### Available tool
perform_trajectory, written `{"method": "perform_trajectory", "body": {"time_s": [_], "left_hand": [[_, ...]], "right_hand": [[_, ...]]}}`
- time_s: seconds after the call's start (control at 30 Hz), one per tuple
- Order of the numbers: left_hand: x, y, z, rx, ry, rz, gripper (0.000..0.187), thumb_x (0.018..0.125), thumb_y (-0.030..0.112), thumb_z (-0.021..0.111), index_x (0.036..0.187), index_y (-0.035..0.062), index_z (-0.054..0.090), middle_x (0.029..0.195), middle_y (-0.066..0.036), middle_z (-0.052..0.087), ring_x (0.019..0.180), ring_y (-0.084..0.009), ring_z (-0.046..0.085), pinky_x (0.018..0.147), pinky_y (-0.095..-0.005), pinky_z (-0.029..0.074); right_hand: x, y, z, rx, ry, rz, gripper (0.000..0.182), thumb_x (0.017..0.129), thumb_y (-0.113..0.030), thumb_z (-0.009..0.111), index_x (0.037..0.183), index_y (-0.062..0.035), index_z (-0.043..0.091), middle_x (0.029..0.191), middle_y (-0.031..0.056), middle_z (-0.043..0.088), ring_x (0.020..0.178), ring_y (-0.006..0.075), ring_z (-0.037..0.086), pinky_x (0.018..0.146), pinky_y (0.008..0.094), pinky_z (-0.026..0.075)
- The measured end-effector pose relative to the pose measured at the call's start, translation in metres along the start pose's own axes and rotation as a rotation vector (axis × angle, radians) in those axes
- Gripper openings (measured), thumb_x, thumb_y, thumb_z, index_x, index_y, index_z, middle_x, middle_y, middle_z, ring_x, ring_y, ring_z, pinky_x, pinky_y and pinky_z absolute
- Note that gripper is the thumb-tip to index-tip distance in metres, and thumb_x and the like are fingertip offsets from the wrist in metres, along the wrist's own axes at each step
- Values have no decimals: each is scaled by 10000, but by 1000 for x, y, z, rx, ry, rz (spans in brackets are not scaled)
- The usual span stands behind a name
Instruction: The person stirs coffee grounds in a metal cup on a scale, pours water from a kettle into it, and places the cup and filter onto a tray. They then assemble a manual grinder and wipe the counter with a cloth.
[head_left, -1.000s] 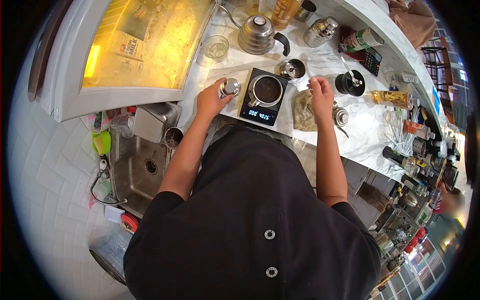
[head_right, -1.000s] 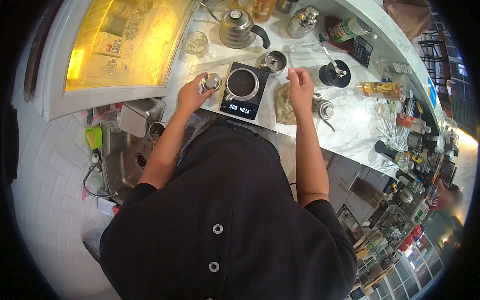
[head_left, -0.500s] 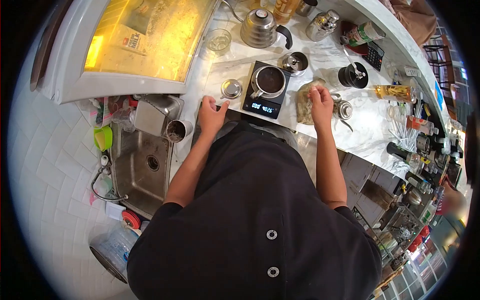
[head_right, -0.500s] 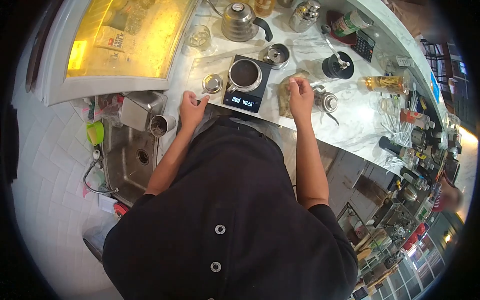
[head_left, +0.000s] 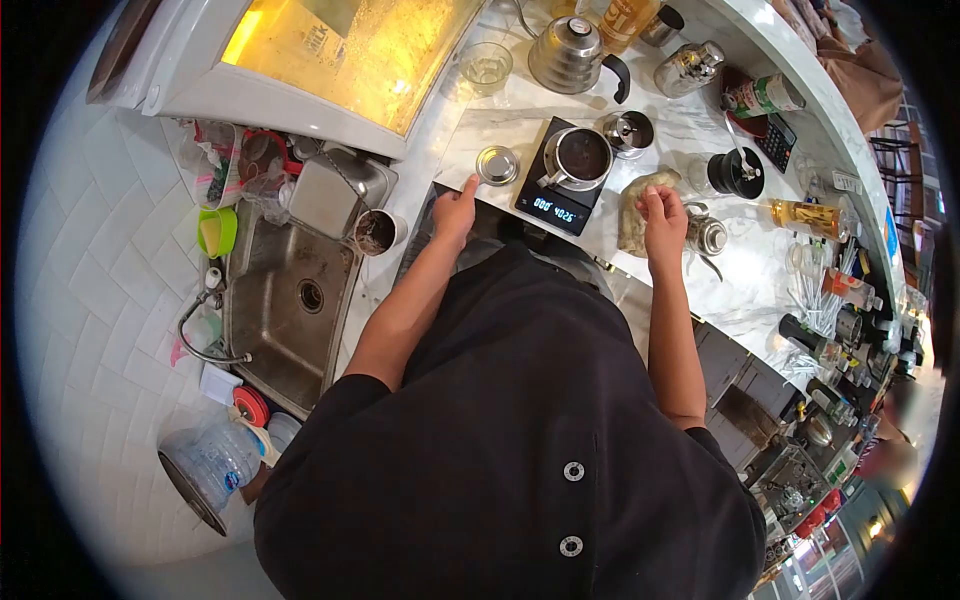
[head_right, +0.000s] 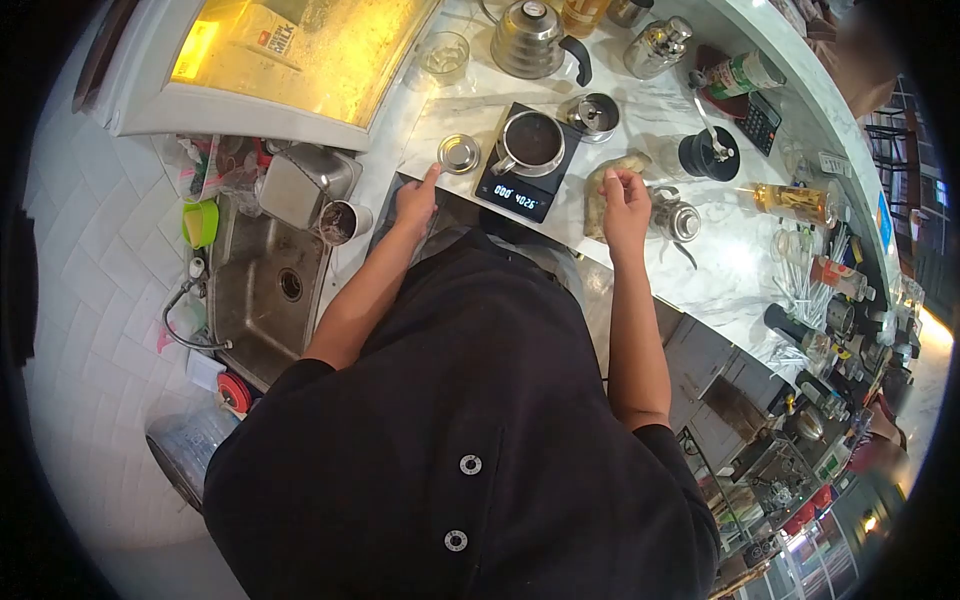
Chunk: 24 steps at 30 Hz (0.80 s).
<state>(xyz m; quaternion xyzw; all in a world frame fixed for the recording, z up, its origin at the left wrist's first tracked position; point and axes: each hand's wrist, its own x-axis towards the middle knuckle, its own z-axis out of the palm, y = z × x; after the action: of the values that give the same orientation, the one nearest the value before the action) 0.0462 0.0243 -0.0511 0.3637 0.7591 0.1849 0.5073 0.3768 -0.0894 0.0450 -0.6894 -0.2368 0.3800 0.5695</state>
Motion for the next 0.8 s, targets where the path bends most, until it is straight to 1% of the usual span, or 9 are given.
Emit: {"method": "perform_trajectory", "body": {"time_s": [0.03,0.1,0.23,0.4,0.43,0.53,0.6,0.7,0.8], "left_hand": [[-1,-3,-2,-2,-2,-2,702,876,636,724,816,-63,693,812,-148,708,821,-251,673,778,-403,523],[-5,-10,-5,-19,8,39,669,880,638,724,858,-28,668,760,-71,613,631,-178,581,577,-330,474],[-44,26,-5,-49,20,-60,676,861,633,750,876,-36,655,754,-78,615,634,-178,593,582,-327,488],[-5,-8,25,15,155,85,744,798,647,806,974,-53,623,814,-94,647,654,-184,620,590,-316,527],[-10,-4,19,92,127,48,719,803,629,814,992,-40,633,860,-91,670,700,-165,640,567,-310,513],[-31,-4,15,-107,51,2,618,847,594,793,977,5,660,865,-63,679,733,-131,637,565,-292,477],[-40,-9,11,-255,-14,30,435,907,440,799,959,21,696,827,-33,666,701,-110,596,659,-261,491],[-43,-23,15,-255,-44,79,376,956,459,734,981,85,700,852,2,667,735,-92,598,588,-250,415],[-55,-28,13,-293,-47,111,311,981,407,718,1014,98,699,880,14,659,758,-86,584,612,-250,415]], "right_hand": [[0,1,-2,-3,0,0,181,1023,-192,657,1037,-11,654,917,11,651,826,92,598,770,251,467],[-1,5,-5,-61,-14,1,180,1022,-194,658,1033,-15,652,912,10,648,817,91,590,767,250,464],[-3,11,-9,-51,-46,6,178,1019,-199,661,1033,-21,654,903,9,648,819,88,590,760,249,462],[1,9,-21,-108,-112,15,201,1005,-212,668,1056,-17,663,894,9,658,797,93,608,721,255,469],[2,10,-23,-112,-113,22,206,1003,-217,670,1058,-18,663,893,14,659,796,93,608,720,257,470],[-3,8,-35,-78,-126,32,202,1002,-217,670,1052,-21,660,890,14,655,799,95,608,728,256,470],[-5,5,-42,-59,-158,75,195,1001,-214,670,1051,-26,655,900,10,652,812,95,611,743,254,473],[-9,13,-49,-10,-159,98,193,1004,-218,665,1053,-32,653,920,5,649,826,94,613,755,250,472],[-11,20,-57,41,-189,140,195,1007,-223,661,1056,-34,652,943,3,648,831,96,614,754,250,472]]}}
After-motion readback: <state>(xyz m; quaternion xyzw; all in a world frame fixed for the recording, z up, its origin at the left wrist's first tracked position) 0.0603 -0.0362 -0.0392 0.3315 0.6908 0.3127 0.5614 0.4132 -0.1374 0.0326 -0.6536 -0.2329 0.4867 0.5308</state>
